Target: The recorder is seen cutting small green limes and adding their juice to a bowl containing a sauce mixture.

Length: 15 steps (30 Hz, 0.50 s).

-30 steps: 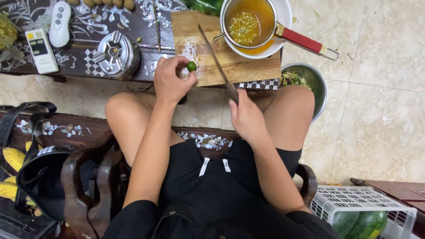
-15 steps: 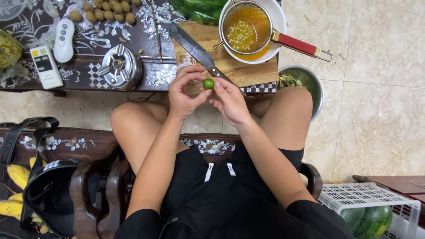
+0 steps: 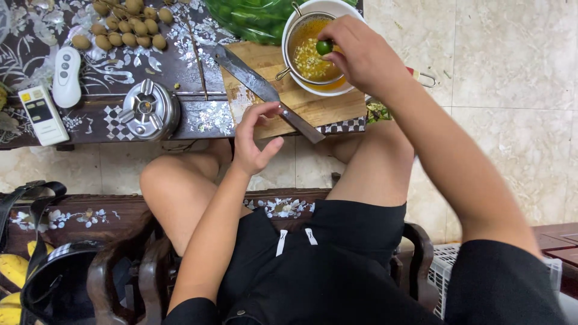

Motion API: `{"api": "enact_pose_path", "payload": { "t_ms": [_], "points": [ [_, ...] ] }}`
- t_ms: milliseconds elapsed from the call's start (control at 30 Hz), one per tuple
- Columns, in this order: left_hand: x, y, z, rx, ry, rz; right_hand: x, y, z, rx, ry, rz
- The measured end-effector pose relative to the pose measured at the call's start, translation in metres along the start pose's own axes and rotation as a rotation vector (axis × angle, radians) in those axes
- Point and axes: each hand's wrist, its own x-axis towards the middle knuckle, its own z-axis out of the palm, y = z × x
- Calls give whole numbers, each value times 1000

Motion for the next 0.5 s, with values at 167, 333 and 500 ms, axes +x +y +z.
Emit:
{"api": "enact_pose_path", "payload": {
  "t_ms": [167,333,500],
  "points": [
    [-1,-9,0,-84,1,-58,10,37,20,-212,-146,-57],
    [-1,-13,0,-173,16,-90,13,58,33,-304,-174,-89],
    [-3,-15,3,-167,6,-88,11,70,36,-278,-207,-82]
  ]
}}
